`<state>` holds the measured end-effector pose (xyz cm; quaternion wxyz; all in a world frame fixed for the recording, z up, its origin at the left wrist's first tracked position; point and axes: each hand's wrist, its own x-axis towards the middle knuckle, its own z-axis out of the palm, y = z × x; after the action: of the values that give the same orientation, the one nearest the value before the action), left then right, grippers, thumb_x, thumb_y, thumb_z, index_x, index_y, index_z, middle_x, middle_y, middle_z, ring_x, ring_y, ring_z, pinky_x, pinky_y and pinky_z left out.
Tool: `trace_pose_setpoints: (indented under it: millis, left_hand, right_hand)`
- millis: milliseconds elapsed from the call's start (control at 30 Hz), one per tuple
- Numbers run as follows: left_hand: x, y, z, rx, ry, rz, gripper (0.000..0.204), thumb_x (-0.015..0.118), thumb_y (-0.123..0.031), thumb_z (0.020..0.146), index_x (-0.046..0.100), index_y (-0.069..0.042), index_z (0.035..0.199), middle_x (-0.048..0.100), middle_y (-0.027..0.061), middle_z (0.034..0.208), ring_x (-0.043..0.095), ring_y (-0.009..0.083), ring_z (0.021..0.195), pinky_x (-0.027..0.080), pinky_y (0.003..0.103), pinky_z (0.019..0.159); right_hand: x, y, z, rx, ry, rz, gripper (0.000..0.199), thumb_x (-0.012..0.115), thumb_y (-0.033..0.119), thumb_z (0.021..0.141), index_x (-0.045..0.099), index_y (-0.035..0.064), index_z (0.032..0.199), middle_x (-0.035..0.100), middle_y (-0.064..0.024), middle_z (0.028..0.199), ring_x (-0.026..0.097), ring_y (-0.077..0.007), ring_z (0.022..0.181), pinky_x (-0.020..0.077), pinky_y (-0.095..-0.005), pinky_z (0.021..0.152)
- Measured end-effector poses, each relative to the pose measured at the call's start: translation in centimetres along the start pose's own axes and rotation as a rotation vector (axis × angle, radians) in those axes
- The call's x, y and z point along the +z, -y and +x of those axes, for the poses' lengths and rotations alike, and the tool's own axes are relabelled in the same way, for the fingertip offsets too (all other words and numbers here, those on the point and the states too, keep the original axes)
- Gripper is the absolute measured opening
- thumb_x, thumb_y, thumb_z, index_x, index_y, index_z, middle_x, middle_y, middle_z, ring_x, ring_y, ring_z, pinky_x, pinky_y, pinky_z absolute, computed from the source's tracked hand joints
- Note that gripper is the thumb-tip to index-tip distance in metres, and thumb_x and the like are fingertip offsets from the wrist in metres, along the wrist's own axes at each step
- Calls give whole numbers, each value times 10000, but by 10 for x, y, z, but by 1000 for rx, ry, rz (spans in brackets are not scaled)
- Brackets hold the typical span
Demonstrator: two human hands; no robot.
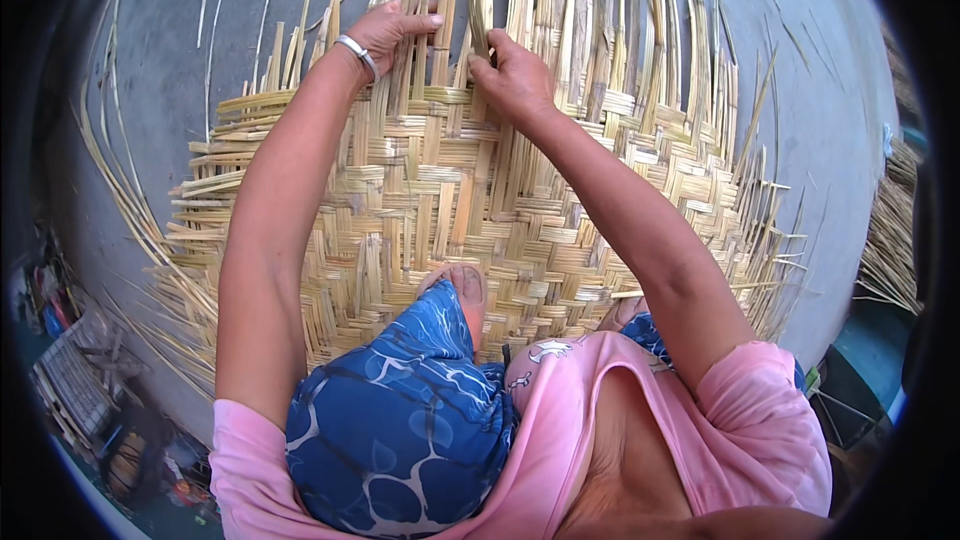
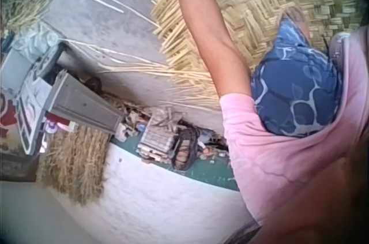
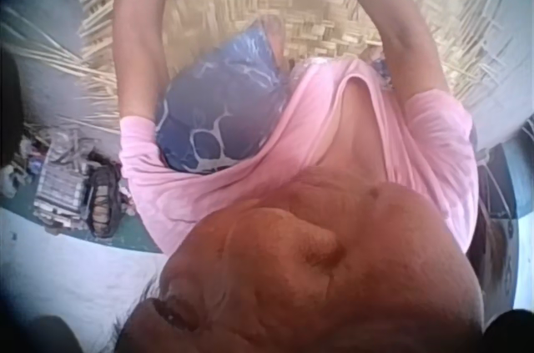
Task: The person weaves a basket by hand, interlacing thin strips of dried plant material in a herringbone pattern. They sit on the floor and continuously add new strips to expand the woven base.
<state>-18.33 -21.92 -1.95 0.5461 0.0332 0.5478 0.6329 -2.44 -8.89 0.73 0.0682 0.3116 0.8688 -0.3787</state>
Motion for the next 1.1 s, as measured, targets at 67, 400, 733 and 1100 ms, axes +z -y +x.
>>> trace_pose_setpoints:
  millis: [67, 400, 733, 1100]
  left_hand:
    - [4, 0, -1, 18, -38, 21, 340, 720, -101, 762, 553, -71, 1057, 618, 34, 877, 620, 142, 756, 536, 285, 661]
    - [4, -32, -10, 383, 8, -370, 358, 628, -120, 838, 541, -75, 1182, 609, 53, 1034, 561, 182, 1001, 455, 349, 874]
    - [-21, -15, -53, 544, -384, -159, 175, 581, -19, 855, 603, -50, 1025, 629, 46, 954, 614, 153, 882, 507, 307, 760]
    - [-77, 54, -75, 149, -800, 138, 166, 550, -9, 860, 635, -34, 1001, 628, 41, 862, 603, 116, 676, 536, 239, 573]
  right_hand:
    - [-3, 0, 1, -28, 79, -21, 248, 581, 318, 827, 580, 167, 1024, 649, -97, 861, 612, -300, 829, 475, -404, 736]
    - [-2, -21, 10, -174, 209, 100, 246, 587, 336, 841, 595, 143, 993, 640, -108, 872, 604, -304, 831, 465, -396, 728]
    - [-6, -8, 12, -114, 232, -87, 242, 602, 316, 863, 597, 94, 960, 635, -103, 863, 611, -233, 817, 471, -354, 736]
    - [2, 12, -6, -473, 192, -620, 169, 514, 25, 793, 557, 81, 946, 531, -124, 1021, 605, -284, 838, 526, -378, 702]
